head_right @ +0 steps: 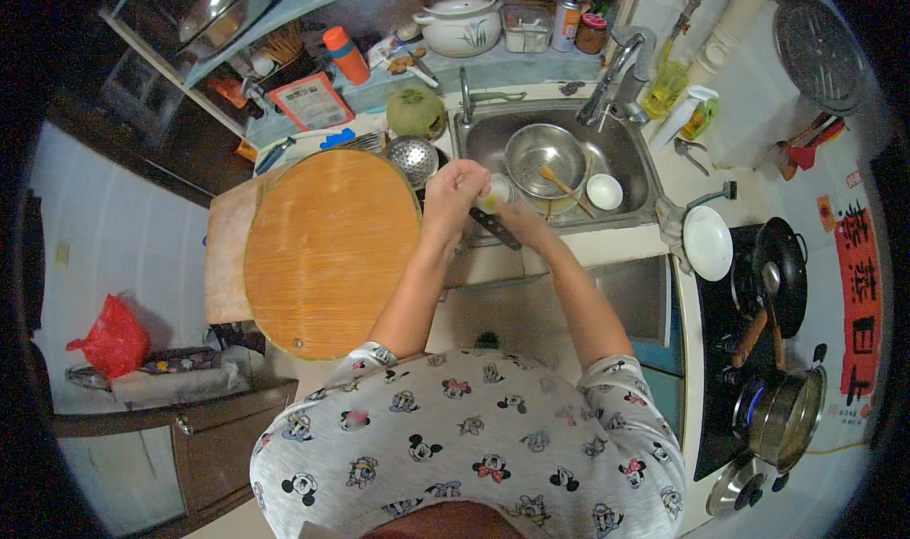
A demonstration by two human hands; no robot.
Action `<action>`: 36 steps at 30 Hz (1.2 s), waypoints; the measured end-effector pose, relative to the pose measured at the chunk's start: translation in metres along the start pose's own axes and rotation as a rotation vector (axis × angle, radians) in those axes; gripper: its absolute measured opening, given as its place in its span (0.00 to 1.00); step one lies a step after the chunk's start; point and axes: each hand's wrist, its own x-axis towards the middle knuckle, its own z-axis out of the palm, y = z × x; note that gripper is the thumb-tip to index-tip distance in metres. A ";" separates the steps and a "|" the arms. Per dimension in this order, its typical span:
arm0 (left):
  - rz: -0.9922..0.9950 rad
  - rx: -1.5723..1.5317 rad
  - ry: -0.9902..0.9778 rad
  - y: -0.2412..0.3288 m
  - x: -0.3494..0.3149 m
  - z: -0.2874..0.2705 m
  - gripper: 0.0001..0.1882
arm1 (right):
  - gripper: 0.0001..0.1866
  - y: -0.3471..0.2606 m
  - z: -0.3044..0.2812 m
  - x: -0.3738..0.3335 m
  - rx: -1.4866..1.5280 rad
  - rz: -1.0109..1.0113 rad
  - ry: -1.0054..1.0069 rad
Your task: The person boils dumplings in a pot on an induction cooktop, repeatedly stirring them with a slotted spoon and adding cold water from a small saucepan to control the boil. The person briefly washes hands at the sink and returns to continue stirring the dumplings until the end of the clip.
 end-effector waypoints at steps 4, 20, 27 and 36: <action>0.016 0.050 0.041 -0.006 -0.001 -0.012 0.02 | 0.12 -0.013 0.019 -0.021 0.523 0.183 -0.403; 0.400 0.975 0.202 -0.003 0.038 -0.011 0.13 | 0.23 -0.024 -0.012 -0.201 0.195 -0.190 0.599; 0.591 0.725 -0.118 -0.047 -0.007 0.099 0.07 | 0.11 -0.031 -0.062 -0.370 0.066 -0.463 1.020; 0.588 0.548 -0.434 -0.068 -0.142 0.266 0.03 | 0.05 0.010 -0.133 -0.599 -0.302 -0.616 1.584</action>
